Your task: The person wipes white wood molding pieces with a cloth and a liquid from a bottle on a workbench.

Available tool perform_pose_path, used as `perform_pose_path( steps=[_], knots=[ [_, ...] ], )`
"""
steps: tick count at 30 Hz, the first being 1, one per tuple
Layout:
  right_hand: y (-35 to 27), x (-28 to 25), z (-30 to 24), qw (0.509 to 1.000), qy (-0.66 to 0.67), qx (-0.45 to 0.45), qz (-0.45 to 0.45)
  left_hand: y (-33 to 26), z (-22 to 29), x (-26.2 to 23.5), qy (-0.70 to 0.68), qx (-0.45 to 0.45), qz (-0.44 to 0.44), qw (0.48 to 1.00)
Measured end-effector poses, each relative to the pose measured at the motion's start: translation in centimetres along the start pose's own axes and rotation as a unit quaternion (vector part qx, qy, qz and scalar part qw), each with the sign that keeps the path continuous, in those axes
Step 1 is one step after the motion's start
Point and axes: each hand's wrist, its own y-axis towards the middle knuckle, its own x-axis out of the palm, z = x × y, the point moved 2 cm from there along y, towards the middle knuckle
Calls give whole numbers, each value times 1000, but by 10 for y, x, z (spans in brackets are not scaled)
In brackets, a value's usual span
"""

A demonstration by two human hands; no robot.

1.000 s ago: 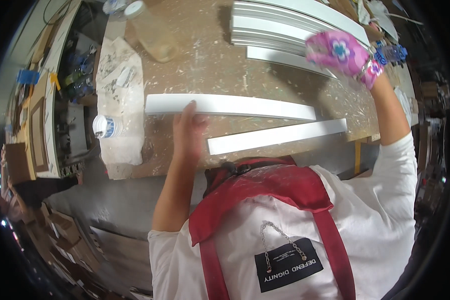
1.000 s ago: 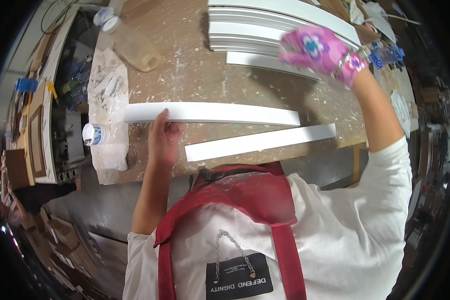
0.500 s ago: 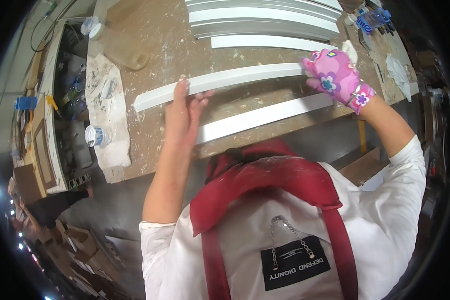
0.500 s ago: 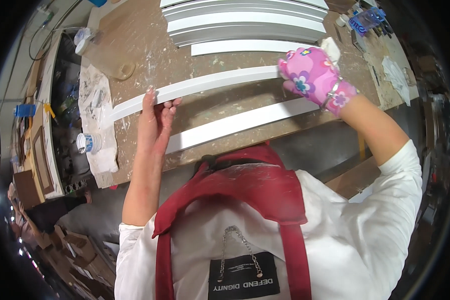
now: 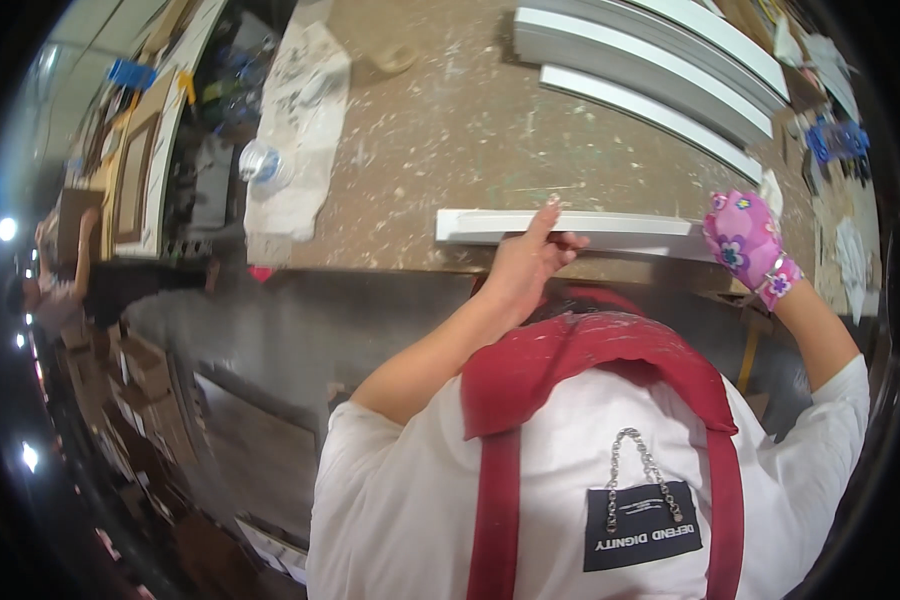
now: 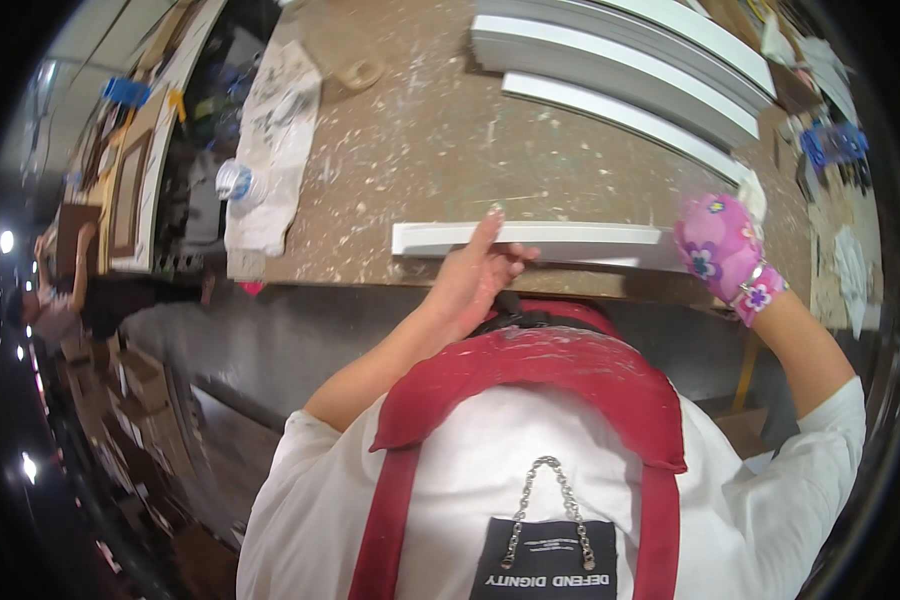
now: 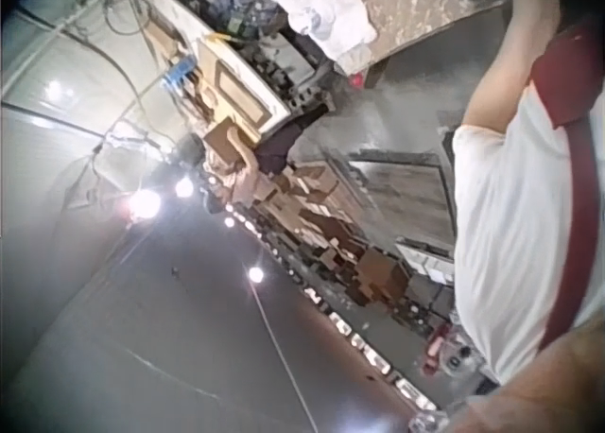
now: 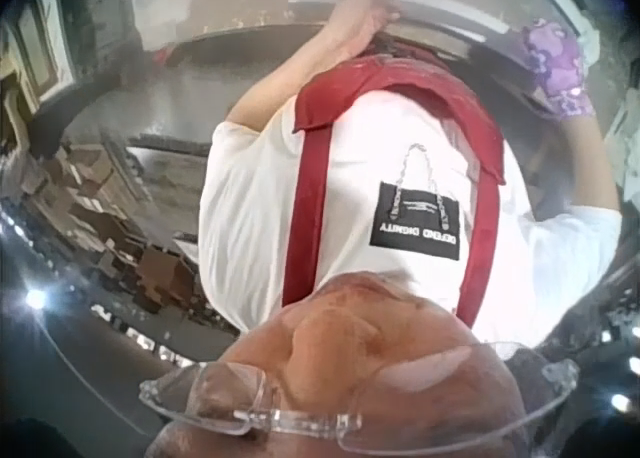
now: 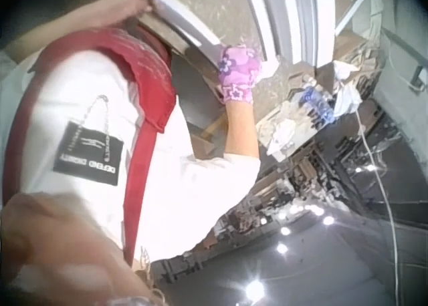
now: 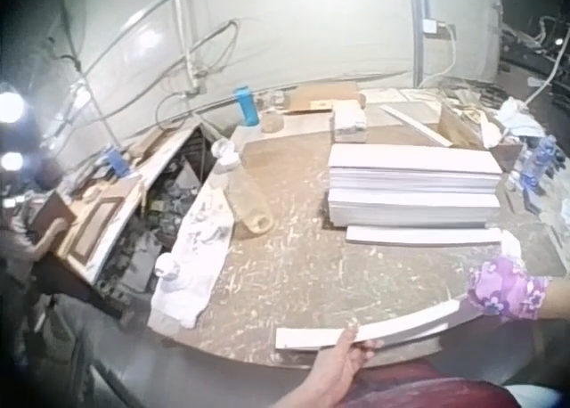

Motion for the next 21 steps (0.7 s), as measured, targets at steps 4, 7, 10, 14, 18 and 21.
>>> perform_pose_path(
  steps=[4, 7, 10, 14, 18, 21],
  knots=[
    [17, -32, -4, 992, 2, -84, -97, 4, -3, -8, -12, 8, 6, 1000],
    [25, -33, -1, 986, -53, -98, -124, 12, -3, -2, -24, 32, 9, 999],
    [33, -19, 27, 988, -82, -90, -91, 38, 7, -5, -12, 46, -34, 998],
    [43, -17, 56, 990, -80, -49, -107, 52, 38, -26, -8, 13, -39, 999],
    [27, -17, 89, 993, -18, 43, -113, 10, 59, -35, 192, -78, -8, 978],
    [-7, 3, 127, 986, 109, 128, -11, 0, 77, -27, 395, -79, -116, 908]
  ],
)
